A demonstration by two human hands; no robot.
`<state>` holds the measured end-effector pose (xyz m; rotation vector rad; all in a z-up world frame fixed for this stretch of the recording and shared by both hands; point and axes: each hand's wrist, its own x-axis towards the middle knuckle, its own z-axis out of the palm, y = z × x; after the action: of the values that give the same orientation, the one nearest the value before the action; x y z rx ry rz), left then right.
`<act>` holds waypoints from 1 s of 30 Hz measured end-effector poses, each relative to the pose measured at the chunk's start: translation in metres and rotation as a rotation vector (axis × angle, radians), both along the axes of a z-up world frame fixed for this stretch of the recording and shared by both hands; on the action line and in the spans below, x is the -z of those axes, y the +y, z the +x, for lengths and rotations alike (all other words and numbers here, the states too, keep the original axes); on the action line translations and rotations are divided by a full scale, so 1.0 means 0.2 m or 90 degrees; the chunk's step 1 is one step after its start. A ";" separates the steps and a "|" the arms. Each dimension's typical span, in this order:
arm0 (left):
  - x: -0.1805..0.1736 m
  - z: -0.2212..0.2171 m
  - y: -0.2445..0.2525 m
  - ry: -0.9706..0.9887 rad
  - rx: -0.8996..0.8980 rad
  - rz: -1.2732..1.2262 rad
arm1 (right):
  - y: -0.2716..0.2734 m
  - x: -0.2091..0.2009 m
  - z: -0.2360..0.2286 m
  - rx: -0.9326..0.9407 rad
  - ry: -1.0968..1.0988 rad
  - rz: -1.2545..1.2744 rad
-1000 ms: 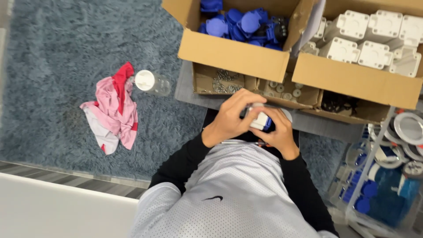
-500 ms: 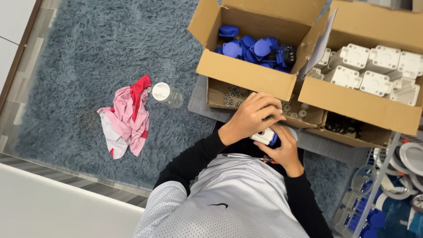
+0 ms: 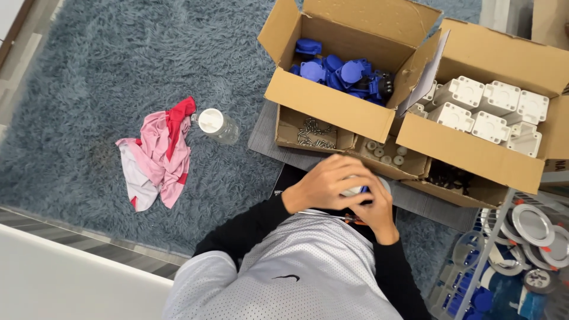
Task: Assembling plastic hardware components by attaching inserts and tightening screws with a screwdriver
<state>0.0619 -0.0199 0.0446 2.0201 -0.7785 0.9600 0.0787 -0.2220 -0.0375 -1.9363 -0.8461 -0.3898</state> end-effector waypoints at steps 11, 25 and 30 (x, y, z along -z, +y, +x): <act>0.21 -0.12 0.06 0.119 -0.004 0.017 | -0.15 -0.35 -0.21 0.069 -0.033 -0.084; 0.34 -0.11 0.02 0.246 0.069 -0.025 | -0.47 -0.14 -0.19 -0.096 0.170 -0.353; 0.11 -0.14 0.09 0.291 0.175 -0.033 | -0.53 -0.14 -0.19 -0.124 0.263 -0.269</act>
<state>0.0338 -0.0015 0.0234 1.9207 -0.7386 0.3394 0.0404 -0.3278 -0.0090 -2.1829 -0.8755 0.3242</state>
